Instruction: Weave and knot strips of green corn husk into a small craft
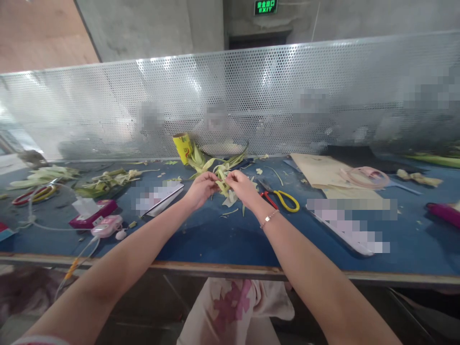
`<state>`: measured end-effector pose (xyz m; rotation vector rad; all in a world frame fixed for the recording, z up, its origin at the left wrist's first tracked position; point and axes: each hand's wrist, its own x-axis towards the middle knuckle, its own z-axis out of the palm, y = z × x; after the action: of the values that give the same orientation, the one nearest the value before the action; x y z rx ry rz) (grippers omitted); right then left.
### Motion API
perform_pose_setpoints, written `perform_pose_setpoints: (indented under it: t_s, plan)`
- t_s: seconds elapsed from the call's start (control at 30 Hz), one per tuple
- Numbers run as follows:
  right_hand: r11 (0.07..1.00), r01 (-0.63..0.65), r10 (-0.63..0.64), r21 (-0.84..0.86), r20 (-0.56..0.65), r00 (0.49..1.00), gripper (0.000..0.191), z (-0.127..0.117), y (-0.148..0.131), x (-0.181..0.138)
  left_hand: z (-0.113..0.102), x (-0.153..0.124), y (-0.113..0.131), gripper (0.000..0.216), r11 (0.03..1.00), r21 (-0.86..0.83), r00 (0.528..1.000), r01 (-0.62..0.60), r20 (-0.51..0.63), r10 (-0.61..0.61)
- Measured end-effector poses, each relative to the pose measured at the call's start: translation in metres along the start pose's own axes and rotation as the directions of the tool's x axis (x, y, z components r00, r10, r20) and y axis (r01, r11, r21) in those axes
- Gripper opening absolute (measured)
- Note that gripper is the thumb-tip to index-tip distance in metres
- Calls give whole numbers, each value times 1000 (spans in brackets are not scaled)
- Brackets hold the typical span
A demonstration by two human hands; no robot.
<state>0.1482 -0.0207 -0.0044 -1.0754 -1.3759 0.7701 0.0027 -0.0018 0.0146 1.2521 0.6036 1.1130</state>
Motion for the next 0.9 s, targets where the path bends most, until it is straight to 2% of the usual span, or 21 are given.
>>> perform_pose_setpoints:
  t_s: [0.13, 0.27, 0.43, 0.53, 0.7, 0.9]
  plan:
    - [994, 33, -32, -102, 7, 999, 21, 0, -1, -2, 0, 0, -2, 13, 1000, 3, 1000, -8, 7, 8]
    - [991, 46, -42, -128, 35, 999, 19, 0, -2, -2, 1, 0, -2, 12, 1000, 1, 1000, -5, 10, 5]
    - [976, 65, -72, -208, -29, 997, 15, -1, 0, 0, 0, 1, -4, 8, 1000, -19, 1000, 1, 19, 0]
    - [968, 78, -93, -237, -52, 994, 15, -2, 0, 0, -3, 3, -7, 14, 1000, -8, 999, -4, 51, 4]
    - [970, 59, -71, -236, -44, 996, 19, -2, 2, 1, -6, 5, -11, 23, 999, 46, 998, -27, 53, 25]
    - [991, 21, -25, -129, -24, 999, 28, 0, 8, 3, -3, 4, -10, 24, 998, 63, 998, -21, 52, 18]
